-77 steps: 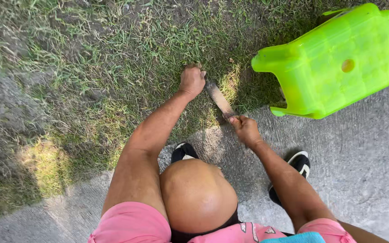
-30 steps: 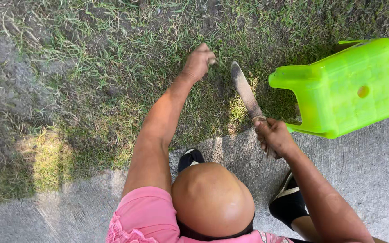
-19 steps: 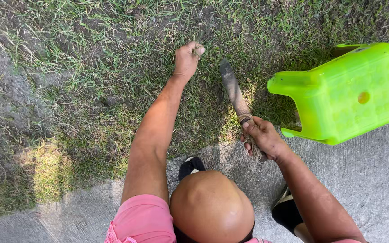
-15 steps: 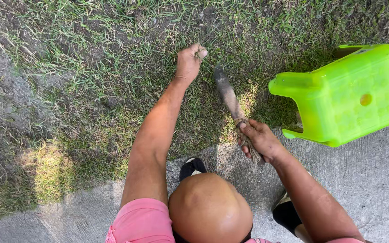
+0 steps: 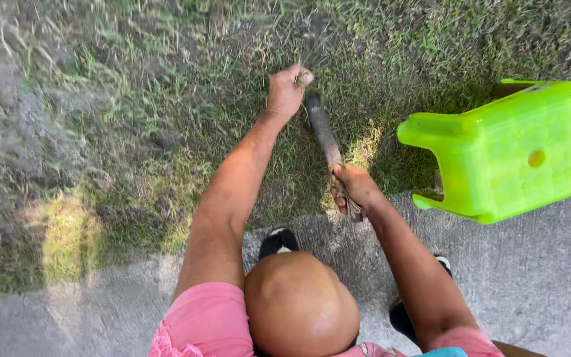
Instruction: The person weeds a patch of lawn by hand using a knife to loosen the soil and pull out grass clumps.
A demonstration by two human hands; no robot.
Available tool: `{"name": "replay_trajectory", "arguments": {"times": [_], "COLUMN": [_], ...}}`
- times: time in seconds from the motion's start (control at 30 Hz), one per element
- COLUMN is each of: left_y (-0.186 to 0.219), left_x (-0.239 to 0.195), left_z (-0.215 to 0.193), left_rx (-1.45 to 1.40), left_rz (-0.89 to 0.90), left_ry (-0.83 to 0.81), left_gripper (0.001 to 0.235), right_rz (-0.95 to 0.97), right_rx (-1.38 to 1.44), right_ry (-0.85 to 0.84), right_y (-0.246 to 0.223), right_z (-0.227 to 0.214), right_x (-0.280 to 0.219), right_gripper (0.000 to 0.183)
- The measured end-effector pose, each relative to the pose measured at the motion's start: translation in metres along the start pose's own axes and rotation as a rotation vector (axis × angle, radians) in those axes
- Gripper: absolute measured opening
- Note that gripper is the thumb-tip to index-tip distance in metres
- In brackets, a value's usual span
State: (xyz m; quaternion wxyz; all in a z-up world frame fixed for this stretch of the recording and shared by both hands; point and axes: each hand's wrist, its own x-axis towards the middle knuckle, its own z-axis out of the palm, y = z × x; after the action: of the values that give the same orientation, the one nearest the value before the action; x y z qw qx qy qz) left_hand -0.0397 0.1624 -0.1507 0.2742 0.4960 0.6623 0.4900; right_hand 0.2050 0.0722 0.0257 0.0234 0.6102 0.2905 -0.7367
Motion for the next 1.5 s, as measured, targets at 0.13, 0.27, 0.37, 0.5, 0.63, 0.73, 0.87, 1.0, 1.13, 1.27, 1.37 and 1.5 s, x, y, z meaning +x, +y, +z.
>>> {"name": "replay_trajectory", "arguments": {"times": [0.13,0.27,0.37,0.5,0.63,0.73,0.87,1.0,1.13,1.27,1.37,1.5], "left_y": [0.01,0.016,0.011,0.004,-0.001,-0.003,-0.01,0.009,0.042,0.037,0.009,-0.018], "left_x": [0.002,-0.004,-0.001,-0.006,-0.003,-0.008,-0.003,-0.008,0.001,0.013,0.004,-0.004], "left_z": [0.006,0.001,-0.006,-0.001,0.004,0.005,-0.002,-0.014,0.0,0.014,0.022,0.02], "left_rx": [-0.075,-0.103,-0.134,-0.151,-0.149,-0.144,-0.228,0.044,0.261,0.383,0.397,0.181], "left_rz": [-0.067,-0.193,-0.251,-0.157,-0.315,-0.305,-0.294,0.022,-0.053,-0.377,-0.299,-0.542], "left_ry": [0.037,-0.019,-0.031,-0.044,-0.035,-0.005,0.021,-0.087,-0.209,-0.288,-0.24,-0.216], "left_gripper": [0.006,0.001,0.004,0.015,0.016,0.005,0.002,0.048,0.054,0.027,0.007,0.016], "right_rz": [-0.103,-0.208,-0.103,-0.131,-0.209,-0.619,-0.32,-0.084,-0.187,-0.281,-0.405,-0.617], "right_rx": [-0.038,-0.275,-0.276,-0.076,-0.124,-0.324,-0.215,-0.114,-0.024,-0.061,-0.157,-0.54], "right_ry": [-0.017,0.049,0.065,-0.006,0.056,0.121,0.108,0.062,-0.063,0.0,0.05,0.258], "right_y": [0.006,0.027,0.027,0.002,0.04,0.055,0.047,0.025,0.008,0.03,0.047,0.045], "right_z": [-0.011,-0.011,-0.005,-0.007,-0.028,-0.036,-0.026,-0.022,-0.026,-0.036,-0.047,-0.048], "right_x": [0.004,-0.028,-0.048,0.019,0.055,0.06,0.024,0.001,0.038,0.065,0.073,0.066], "right_gripper": [0.025,0.037,0.034,0.041,0.034,0.038,0.032,0.039,0.028,0.027,0.031,0.032]}}
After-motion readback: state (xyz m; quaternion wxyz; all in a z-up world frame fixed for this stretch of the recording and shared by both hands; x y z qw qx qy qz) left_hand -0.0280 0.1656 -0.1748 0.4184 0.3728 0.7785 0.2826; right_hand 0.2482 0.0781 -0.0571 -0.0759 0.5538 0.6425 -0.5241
